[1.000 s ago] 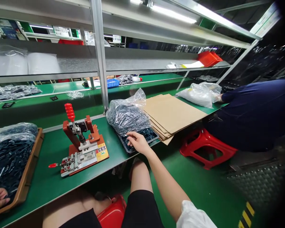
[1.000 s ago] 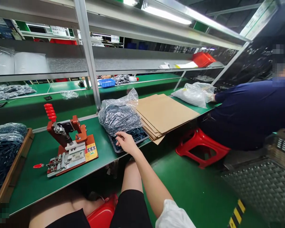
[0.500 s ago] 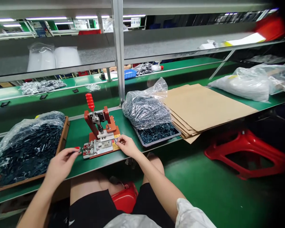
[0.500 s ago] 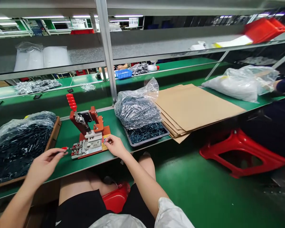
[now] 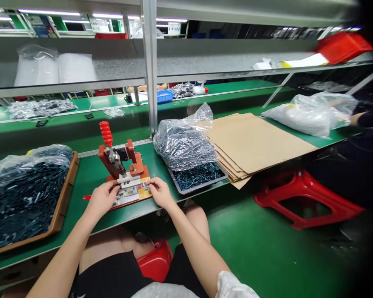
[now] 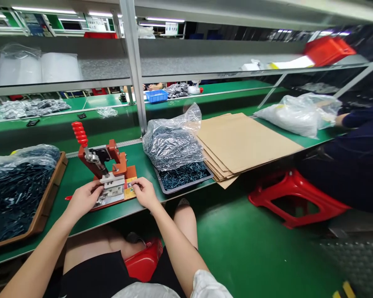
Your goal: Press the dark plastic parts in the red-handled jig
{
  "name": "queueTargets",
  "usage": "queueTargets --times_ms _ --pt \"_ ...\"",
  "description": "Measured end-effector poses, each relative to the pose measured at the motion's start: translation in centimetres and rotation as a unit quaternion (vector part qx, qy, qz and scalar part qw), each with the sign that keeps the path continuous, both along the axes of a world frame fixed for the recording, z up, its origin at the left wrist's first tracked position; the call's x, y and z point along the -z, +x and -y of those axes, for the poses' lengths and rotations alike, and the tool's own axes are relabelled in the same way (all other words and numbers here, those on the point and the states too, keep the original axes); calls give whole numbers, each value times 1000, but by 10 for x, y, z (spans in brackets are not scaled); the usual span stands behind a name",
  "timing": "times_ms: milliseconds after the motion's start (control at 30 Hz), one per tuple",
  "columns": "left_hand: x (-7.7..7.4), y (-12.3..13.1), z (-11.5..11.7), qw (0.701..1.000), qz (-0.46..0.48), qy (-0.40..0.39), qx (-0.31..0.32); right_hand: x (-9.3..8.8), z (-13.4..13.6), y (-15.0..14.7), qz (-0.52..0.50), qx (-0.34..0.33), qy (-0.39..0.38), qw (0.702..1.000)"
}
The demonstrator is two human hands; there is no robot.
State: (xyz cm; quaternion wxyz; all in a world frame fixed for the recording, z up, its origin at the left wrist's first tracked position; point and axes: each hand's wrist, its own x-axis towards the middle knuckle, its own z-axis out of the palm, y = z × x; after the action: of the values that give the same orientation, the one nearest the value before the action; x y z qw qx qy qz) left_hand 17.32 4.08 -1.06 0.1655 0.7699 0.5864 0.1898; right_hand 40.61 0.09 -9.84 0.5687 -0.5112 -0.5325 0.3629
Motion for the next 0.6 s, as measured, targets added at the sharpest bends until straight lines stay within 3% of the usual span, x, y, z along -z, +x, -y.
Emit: queueTargets --times_ms 133,400,600 --pt "8 3 -3 999 -13 -35 -3 5 -2 -2 -66 -19 -39 997" --pt "23 14 -1 993 -79 55 61 10 -1 -4 -109 -29 -64 992" --pt "14 25 -2 988 -142 7 60 11 2 -3 23 -2 -7 1000"
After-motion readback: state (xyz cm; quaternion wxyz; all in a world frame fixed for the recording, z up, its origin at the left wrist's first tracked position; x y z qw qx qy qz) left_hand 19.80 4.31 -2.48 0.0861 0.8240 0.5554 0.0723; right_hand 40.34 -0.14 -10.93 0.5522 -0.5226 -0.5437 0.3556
